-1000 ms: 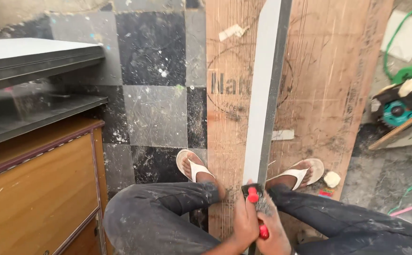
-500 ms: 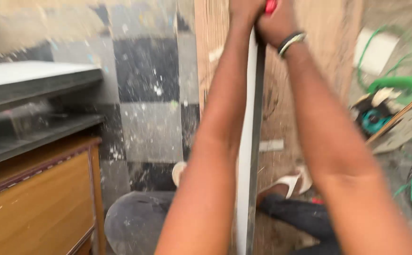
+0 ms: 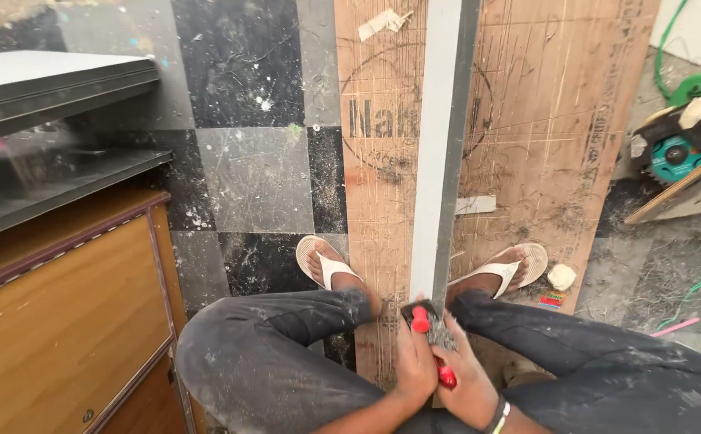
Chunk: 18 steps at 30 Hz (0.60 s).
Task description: Planing the edge of a white PVC or laminate board using a manual hand plane tool.
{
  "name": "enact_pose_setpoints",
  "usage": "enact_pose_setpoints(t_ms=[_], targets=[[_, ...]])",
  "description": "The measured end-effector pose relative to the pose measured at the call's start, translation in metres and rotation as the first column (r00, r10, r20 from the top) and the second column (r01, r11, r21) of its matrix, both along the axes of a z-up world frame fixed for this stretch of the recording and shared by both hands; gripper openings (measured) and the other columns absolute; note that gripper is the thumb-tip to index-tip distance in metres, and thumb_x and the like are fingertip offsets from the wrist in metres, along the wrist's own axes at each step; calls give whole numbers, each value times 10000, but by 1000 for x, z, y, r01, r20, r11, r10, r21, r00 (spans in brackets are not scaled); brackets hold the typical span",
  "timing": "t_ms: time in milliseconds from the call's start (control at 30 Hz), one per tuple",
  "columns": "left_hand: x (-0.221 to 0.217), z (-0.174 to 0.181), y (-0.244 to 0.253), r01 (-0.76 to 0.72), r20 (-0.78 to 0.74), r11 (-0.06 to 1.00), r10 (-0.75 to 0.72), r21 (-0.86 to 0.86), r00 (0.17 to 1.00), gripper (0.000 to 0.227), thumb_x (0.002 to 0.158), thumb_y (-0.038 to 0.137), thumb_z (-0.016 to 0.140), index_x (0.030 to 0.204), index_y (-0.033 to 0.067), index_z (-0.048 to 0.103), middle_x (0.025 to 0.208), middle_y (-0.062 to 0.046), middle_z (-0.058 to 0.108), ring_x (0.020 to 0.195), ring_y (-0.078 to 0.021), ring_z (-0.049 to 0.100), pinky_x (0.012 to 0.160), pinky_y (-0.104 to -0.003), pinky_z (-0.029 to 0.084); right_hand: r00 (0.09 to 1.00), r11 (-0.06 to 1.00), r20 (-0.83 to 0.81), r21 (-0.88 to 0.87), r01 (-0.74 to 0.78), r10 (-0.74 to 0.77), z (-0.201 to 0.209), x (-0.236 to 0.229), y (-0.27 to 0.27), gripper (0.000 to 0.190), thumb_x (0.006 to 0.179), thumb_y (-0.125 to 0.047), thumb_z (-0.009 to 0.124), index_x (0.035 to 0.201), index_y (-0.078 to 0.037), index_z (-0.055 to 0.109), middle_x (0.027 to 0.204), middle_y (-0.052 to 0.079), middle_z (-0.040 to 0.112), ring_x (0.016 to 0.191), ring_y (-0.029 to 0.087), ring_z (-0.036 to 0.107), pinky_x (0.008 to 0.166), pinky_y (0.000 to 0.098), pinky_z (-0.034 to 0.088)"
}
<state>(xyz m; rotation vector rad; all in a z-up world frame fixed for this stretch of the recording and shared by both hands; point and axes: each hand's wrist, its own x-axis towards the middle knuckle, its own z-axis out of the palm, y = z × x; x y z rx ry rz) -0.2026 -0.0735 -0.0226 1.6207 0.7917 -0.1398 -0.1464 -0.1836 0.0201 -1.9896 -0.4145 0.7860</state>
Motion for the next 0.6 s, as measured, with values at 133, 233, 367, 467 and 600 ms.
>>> enact_pose_setpoints(t_ms=[133,233,367,467,600], targets=[[97,-6,35,-20,77,998,15,56,997,460,1099,222,344,1445,-40,497,1149,-227,600,1027,-291,601,915,-427,484,998,993,56,-116,27,-20,-28,58,19,404,779,-76,692,1173,-34,613,1400,315,516,1379,495,456,1170,508,356],[260,-31,100,-59,190,998,60,-7,980,452,1087,358,360,1305,22,571,1011,-202,672,887,-314,682,773,-438,537,964,996,252,-11,91,-85,-44,198,81,456,942,-213,684,1310,17,542,1356,268,549,1262,425,559,1066,485,463],[450,-152,165,39,60,951,-61,308,996,482,1019,380,421,894,8,702,728,-231,686,661,-347,689,615,-464,523,803,987,592,-159,36,66,-137,385,142,401,1076,-229,740,1298,69,590,1194,268,595,1048,375,601,867,461,511],[537,-140,204,63,122,883,-134,466,983,429,939,408,493,900,51,727,784,-225,701,717,-366,694,654,-477,535,923,960,380,-233,155,-57,-73,463,203,200,997,-179,603,1053,-3,681,976,215,670,931,392,642,810,487,482],[522,-196,190,159,96,722,-298,673,950,423,867,405,526,1041,68,715,987,-239,713,884,-416,696,746,-513,556,824,980,534,144,135,-192,-84,410,174,285,917,-108,672,1181,-9,631,1135,228,675,1088,416,638,944,481,511]])
